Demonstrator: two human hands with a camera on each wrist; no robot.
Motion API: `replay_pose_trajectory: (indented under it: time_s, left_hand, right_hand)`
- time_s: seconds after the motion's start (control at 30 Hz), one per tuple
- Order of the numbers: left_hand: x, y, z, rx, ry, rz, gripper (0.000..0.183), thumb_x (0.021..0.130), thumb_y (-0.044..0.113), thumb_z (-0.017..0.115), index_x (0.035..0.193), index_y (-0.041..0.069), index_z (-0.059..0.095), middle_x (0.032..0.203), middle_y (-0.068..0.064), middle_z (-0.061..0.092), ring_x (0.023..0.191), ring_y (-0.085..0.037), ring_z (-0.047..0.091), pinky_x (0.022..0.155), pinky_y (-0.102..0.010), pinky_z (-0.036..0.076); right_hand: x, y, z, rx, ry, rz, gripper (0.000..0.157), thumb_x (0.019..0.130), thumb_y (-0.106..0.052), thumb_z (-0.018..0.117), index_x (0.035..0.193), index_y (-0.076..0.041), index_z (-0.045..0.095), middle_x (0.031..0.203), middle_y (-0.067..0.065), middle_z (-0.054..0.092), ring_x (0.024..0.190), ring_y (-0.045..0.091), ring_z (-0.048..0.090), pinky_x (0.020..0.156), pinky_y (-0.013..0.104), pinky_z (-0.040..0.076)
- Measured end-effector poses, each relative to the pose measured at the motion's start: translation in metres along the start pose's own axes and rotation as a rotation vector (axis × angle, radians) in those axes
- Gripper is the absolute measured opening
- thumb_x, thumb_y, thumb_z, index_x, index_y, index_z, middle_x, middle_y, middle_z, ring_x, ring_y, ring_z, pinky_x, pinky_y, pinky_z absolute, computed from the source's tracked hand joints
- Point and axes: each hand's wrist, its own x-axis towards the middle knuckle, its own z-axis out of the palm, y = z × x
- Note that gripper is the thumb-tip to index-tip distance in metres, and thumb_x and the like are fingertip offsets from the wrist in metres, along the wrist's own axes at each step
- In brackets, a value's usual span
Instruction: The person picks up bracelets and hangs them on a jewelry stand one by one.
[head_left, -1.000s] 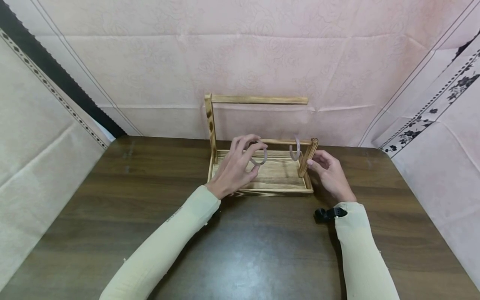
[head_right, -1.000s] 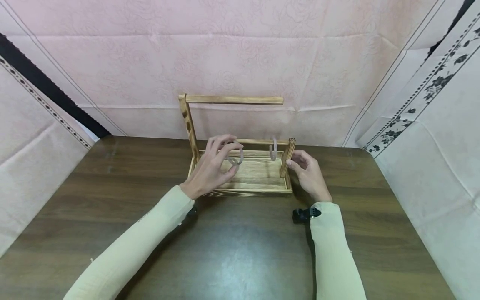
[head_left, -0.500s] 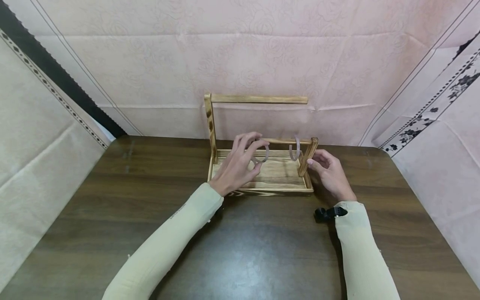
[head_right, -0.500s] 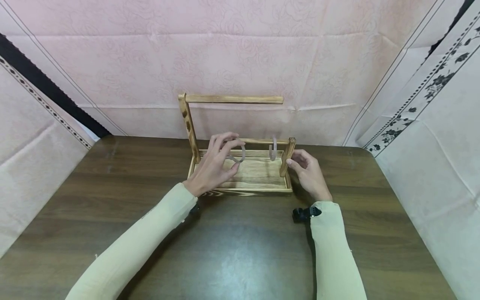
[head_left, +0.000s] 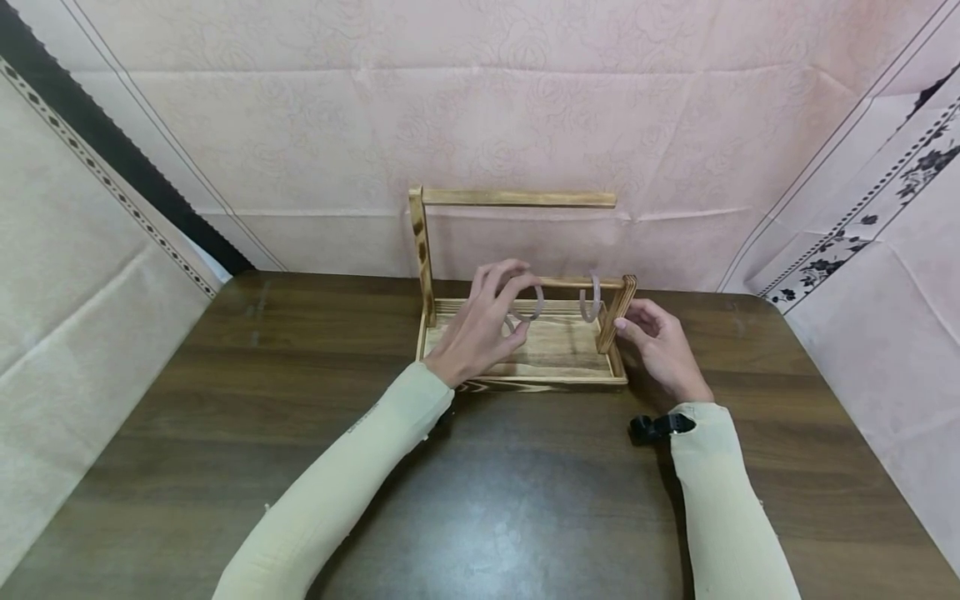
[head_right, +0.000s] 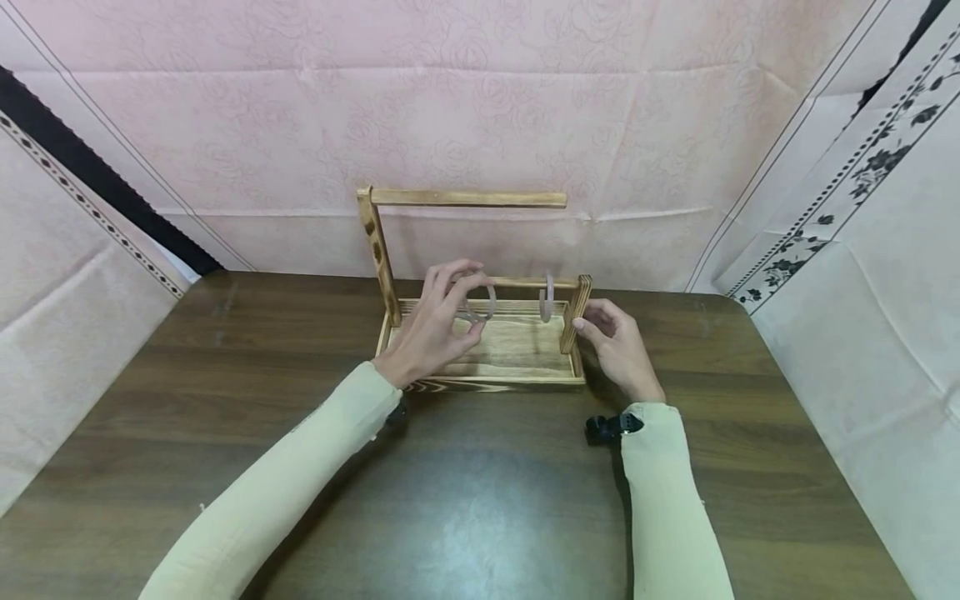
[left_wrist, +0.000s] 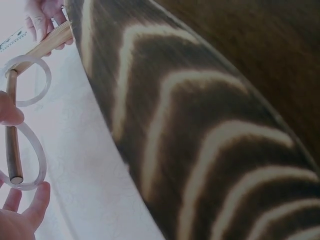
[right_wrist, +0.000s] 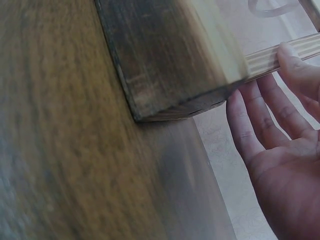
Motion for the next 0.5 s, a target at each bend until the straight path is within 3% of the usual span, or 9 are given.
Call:
replay_pose_trajectory:
  time_s: [0.27,0.5]
  left_hand:
    - [0.0022,0.0011,0.0030,-0.013,0.014,0.010,0.058,0.084,0.008,0.075,0.137,0.015,0.053,0.148,-0.011,0.042,0.130,-0.030,0.042,0.089,-0.035,0.058]
    - [0.0055,0.0038,0.0065,-0.035,0.024,0.007,0.058,0.084,0.007,0.077,0.137,0.015,0.053,0.148,-0.010,0.042,0.129,-0.033,0.045,0.088,-0.034,0.058]
  right_hand:
    - [-0.0002,-0.0006,0.0005,0.003,-0.002,0.009,0.034,0.103,-0.021,0.061,0.130,0.000,0.058,0.116,0.002,0.066,0.102,0.001,0.064,0.088,0.013,0.054]
    - [-0.0001,-0.0013,0.0001,0.008,-0.003,0.008,0.035,0.103,-0.021,0.061,0.130,0.001,0.057,0.115,0.003,0.066,0.101,0.001,0.064,0.089,0.014,0.054]
